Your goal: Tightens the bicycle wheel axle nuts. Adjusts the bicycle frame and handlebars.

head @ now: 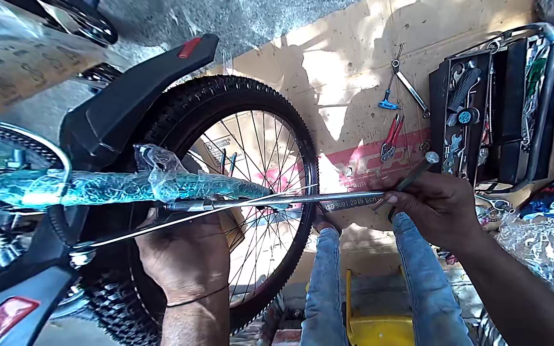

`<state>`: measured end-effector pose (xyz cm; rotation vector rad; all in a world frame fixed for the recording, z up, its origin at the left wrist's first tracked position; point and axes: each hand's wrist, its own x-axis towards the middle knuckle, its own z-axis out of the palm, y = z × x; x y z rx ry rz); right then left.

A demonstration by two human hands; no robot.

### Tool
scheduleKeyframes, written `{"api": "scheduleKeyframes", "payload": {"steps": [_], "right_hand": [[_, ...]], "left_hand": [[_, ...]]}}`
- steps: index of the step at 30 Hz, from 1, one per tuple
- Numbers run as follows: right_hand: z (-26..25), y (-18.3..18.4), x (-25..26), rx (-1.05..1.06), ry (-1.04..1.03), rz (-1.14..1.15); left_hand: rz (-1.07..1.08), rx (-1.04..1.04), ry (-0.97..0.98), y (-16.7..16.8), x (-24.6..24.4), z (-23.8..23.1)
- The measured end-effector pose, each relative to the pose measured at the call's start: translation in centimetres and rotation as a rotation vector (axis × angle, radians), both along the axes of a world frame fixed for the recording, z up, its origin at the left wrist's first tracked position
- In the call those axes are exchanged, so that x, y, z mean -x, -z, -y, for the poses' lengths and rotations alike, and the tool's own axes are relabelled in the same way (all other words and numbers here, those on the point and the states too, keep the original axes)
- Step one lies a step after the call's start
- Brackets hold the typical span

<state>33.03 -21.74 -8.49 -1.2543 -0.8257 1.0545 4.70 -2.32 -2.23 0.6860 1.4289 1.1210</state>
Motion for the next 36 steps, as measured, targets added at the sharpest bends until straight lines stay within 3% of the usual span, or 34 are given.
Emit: {"api": "scheduleKeyframes", "payload": {"steps": [7,12,17,22,36], "right_hand": [[-0.1,0.9,-0.3,-0.128,0.007,0.265],[0.8,1.0,0.0,-0.161,-0.017,0.455],[1.3,2.6,0.9,-0.052,-0.007,0.437],[1.0,3.5,0.4,-0.045,-0.014,0.447],[0.3,5.6,0.8,-0.029,-0.015,0.354]], "left_hand": [[0.037,-0.024,0.016,0.1,0.1,0.3],[-0.058,0.04,-0.06,-0.5,-0.9,-0.2],[-0.09,0.056,-0.06,-0.6,-1.2,-0.2],[-0.019,0.056,-0.002,-0.9,-0.6,0.0],[-0.073,0.042,0.003,-0.3,-0.3,0.0]]}}
